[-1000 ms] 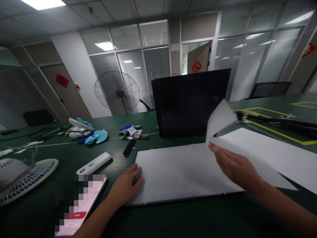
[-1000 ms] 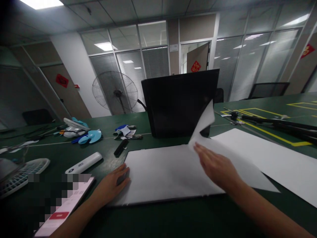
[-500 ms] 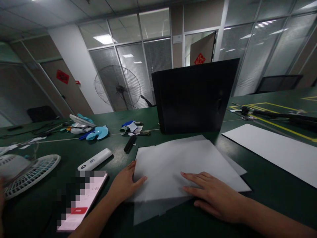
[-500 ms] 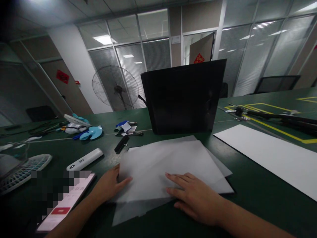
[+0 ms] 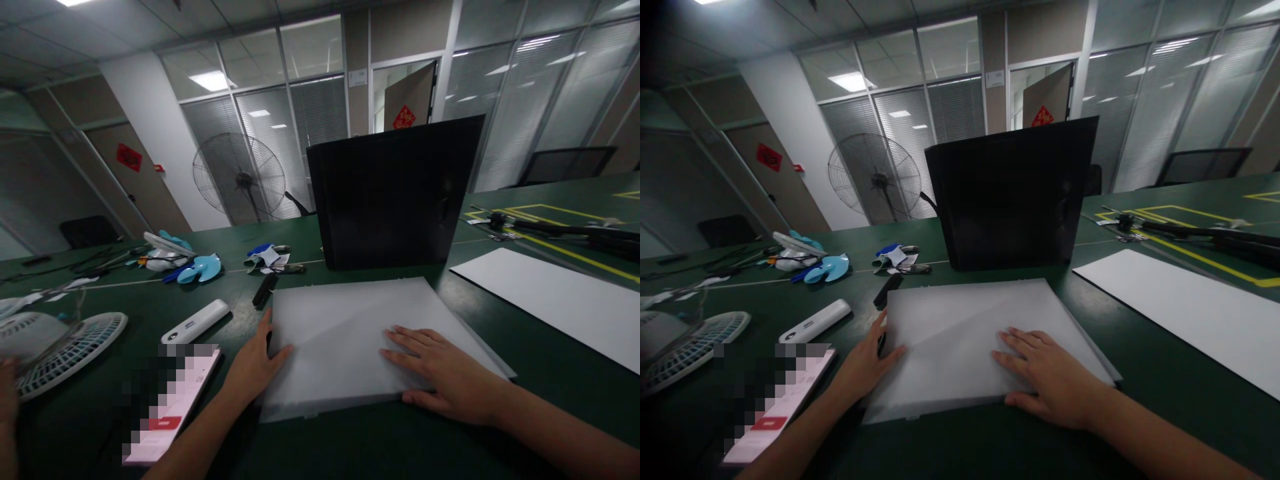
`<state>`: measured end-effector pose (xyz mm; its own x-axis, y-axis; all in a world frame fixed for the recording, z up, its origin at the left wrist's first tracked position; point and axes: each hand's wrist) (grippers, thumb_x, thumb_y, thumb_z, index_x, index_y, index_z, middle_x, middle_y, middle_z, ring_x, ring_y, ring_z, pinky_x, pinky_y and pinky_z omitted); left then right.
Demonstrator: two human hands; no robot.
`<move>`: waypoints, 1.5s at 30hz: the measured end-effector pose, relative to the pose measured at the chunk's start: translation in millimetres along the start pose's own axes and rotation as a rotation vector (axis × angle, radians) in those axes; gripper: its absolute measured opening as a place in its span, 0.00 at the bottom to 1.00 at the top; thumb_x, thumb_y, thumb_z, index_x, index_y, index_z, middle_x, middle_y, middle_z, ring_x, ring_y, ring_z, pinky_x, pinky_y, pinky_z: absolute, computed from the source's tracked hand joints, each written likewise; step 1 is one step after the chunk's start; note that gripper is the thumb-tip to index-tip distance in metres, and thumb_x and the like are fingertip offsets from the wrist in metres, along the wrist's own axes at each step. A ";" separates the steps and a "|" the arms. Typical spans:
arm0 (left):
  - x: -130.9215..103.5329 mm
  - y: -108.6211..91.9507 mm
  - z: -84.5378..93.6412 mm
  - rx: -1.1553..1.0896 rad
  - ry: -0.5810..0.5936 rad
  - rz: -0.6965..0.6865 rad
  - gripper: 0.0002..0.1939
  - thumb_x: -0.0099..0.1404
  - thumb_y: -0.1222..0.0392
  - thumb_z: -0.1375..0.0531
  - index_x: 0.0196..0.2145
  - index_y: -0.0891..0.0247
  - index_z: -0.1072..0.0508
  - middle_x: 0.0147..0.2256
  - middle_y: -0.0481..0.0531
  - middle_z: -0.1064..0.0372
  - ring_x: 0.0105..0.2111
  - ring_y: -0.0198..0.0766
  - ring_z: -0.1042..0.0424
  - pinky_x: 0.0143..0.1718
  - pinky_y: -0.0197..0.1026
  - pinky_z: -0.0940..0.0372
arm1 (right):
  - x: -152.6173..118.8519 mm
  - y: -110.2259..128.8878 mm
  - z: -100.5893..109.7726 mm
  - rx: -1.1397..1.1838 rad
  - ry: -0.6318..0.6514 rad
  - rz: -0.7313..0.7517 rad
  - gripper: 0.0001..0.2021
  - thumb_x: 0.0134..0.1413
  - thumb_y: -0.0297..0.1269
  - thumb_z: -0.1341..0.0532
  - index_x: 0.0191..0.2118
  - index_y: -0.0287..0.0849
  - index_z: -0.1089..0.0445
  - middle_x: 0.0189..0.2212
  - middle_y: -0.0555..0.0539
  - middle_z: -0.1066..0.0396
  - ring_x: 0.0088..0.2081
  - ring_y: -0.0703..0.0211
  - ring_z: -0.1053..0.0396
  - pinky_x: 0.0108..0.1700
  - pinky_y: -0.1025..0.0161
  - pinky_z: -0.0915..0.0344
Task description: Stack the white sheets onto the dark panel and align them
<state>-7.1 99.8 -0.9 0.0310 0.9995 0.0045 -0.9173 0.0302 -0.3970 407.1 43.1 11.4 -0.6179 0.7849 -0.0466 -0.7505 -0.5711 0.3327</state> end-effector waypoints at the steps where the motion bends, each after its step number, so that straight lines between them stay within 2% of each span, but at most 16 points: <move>1: -0.2 0.7 -0.6 0.000 0.002 -0.003 0.49 0.69 0.39 0.45 0.74 0.64 0.67 0.66 0.67 0.39 0.62 0.60 0.33 0.62 0.58 0.40 | 0.3 1.1 0.7 -0.002 0.005 -0.007 0.35 0.63 0.64 0.45 0.72 0.59 0.47 0.74 0.44 0.58 0.72 0.35 0.56 0.69 0.30 0.55; 6: -2.2 0.5 -1.0 0.024 -0.009 -0.030 0.50 0.70 0.41 0.46 0.74 0.67 0.68 0.65 0.70 0.38 0.61 0.60 0.32 0.61 0.58 0.40 | 0.7 6.3 6.9 0.005 0.044 -0.034 0.37 0.62 0.66 0.46 0.72 0.60 0.47 0.73 0.43 0.58 0.72 0.35 0.56 0.68 0.29 0.56; 11: -2.5 -1.6 -3.0 -0.004 -0.050 -0.035 0.49 0.70 0.45 0.45 0.74 0.64 0.70 0.65 0.65 0.37 0.60 0.58 0.30 0.62 0.57 0.39 | 0.2 4.4 10.2 0.017 0.068 -0.037 0.36 0.62 0.67 0.46 0.72 0.61 0.48 0.74 0.45 0.59 0.72 0.35 0.57 0.69 0.29 0.59; 19: -0.4 6.3 -5.9 -0.020 -0.059 -0.114 0.44 0.72 0.50 0.47 0.75 0.60 0.68 0.65 0.59 0.35 0.61 0.54 0.31 0.63 0.56 0.40 | -0.4 -3.3 6.6 0.078 0.040 -0.068 0.35 0.64 0.65 0.47 0.72 0.64 0.51 0.75 0.49 0.63 0.73 0.37 0.62 0.70 0.31 0.61; 22: -0.3 6.3 -5.1 0.006 -0.056 -0.138 0.40 0.72 0.51 0.47 0.75 0.58 0.60 0.66 0.57 0.37 0.62 0.53 0.32 0.64 0.55 0.40 | -0.5 -2.9 7.8 0.077 0.054 -0.066 0.34 0.64 0.65 0.47 0.72 0.65 0.51 0.75 0.50 0.63 0.74 0.38 0.62 0.70 0.30 0.63; 26: 0.5 6.2 -4.8 0.057 -0.027 -0.213 0.27 0.73 0.53 0.51 0.68 0.53 0.35 0.68 0.53 0.42 0.62 0.52 0.33 0.65 0.55 0.40 | -1.6 -1.8 11.7 0.081 0.056 -0.043 0.33 0.66 0.63 0.47 0.72 0.65 0.50 0.75 0.48 0.61 0.73 0.36 0.61 0.69 0.28 0.61; 28: 0.9 6.4 -4.6 0.069 -0.012 -0.212 0.24 0.74 0.53 0.52 0.62 0.51 0.28 0.69 0.52 0.42 0.62 0.52 0.32 0.65 0.55 0.40 | -2.9 -2.1 12.3 0.076 0.045 -0.019 0.33 0.65 0.62 0.46 0.72 0.65 0.50 0.74 0.47 0.59 0.73 0.35 0.60 0.68 0.28 0.60; 33: 0.4 3.0 -1.0 0.056 0.003 -0.187 0.24 0.74 0.49 0.50 0.61 0.51 0.26 0.69 0.50 0.43 0.63 0.53 0.34 0.65 0.54 0.40 | -3.5 0.3 8.8 0.058 0.052 0.031 0.35 0.64 0.61 0.44 0.72 0.65 0.53 0.75 0.48 0.62 0.73 0.34 0.60 0.67 0.26 0.59; 35: -0.3 0.0 1.5 0.067 0.030 -0.159 0.25 0.72 0.45 0.48 0.62 0.52 0.26 0.70 0.51 0.44 0.63 0.53 0.34 0.64 0.54 0.39 | -1.4 -2.6 7.9 0.069 0.042 0.066 0.33 0.66 0.59 0.45 0.72 0.65 0.51 0.74 0.48 0.60 0.73 0.35 0.58 0.68 0.28 0.58; 37: -0.9 -2.5 3.6 0.092 0.043 -0.146 0.26 0.71 0.45 0.46 0.62 0.53 0.27 0.70 0.52 0.44 0.64 0.53 0.35 0.66 0.55 0.41 | -0.2 -16.8 9.4 0.058 0.001 0.056 0.29 0.68 0.56 0.47 0.71 0.63 0.47 0.73 0.47 0.52 0.71 0.39 0.51 0.68 0.31 0.57; 38: -1.1 -3.2 4.2 0.104 0.045 -0.151 0.26 0.71 0.45 0.46 0.63 0.53 0.28 0.69 0.52 0.43 0.65 0.53 0.36 0.67 0.55 0.43 | -1.2 -29.8 11.3 0.020 -0.046 0.001 0.27 0.70 0.55 0.49 0.71 0.61 0.44 0.71 0.47 0.47 0.70 0.42 0.48 0.69 0.34 0.56; 40: -1.2 -3.4 4.5 0.117 0.043 -0.164 0.26 0.71 0.46 0.46 0.63 0.54 0.28 0.69 0.52 0.43 0.66 0.52 0.37 0.67 0.54 0.44 | -9.7 -67.4 17.1 -0.108 -0.186 -0.217 0.26 0.71 0.53 0.51 0.70 0.56 0.40 0.69 0.45 0.42 0.69 0.47 0.45 0.70 0.41 0.58; 41: -1.3 -3.0 4.2 0.122 0.041 -0.166 0.26 0.71 0.46 0.46 0.63 0.54 0.28 0.69 0.52 0.43 0.65 0.51 0.37 0.67 0.54 0.44 | -17.9 -90.4 20.9 -0.204 -0.271 -0.377 0.26 0.71 0.53 0.51 0.69 0.55 0.40 0.69 0.44 0.42 0.69 0.49 0.46 0.70 0.45 0.60; 42: -1.3 -2.3 3.8 0.126 0.039 -0.168 0.26 0.72 0.46 0.46 0.63 0.54 0.28 0.69 0.52 0.43 0.65 0.51 0.36 0.67 0.54 0.44 | -29.0 -114.4 25.0 -0.255 -0.330 -0.514 0.28 0.70 0.52 0.50 0.70 0.51 0.41 0.70 0.41 0.45 0.70 0.48 0.50 0.70 0.45 0.64; 43: -1.3 -1.4 3.4 0.128 0.037 -0.168 0.26 0.72 0.46 0.46 0.63 0.54 0.28 0.69 0.52 0.43 0.65 0.51 0.36 0.67 0.54 0.44 | -42.2 -138.0 29.5 -0.286 -0.378 -0.640 0.30 0.69 0.51 0.48 0.71 0.45 0.42 0.71 0.35 0.48 0.72 0.42 0.55 0.69 0.39 0.67; 45: -1.4 0.4 2.7 0.123 0.037 -0.172 0.26 0.72 0.46 0.45 0.62 0.55 0.28 0.69 0.53 0.43 0.65 0.52 0.36 0.67 0.55 0.43 | -71.7 -178.7 38.6 -0.318 -0.452 -0.888 0.34 0.65 0.52 0.44 0.68 0.32 0.39 0.68 0.21 0.50 0.70 0.27 0.54 0.64 0.27 0.64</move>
<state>-8.6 98.4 1.4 0.2040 0.9786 0.0279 -0.9387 0.2037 -0.2780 594.5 98.2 -8.4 0.2822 0.9326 0.2252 -0.9592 0.2698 0.0847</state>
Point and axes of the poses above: each hand's wrist, its own x-axis towards the middle knuckle, its own z-axis out of the back of the hand, y = z × x
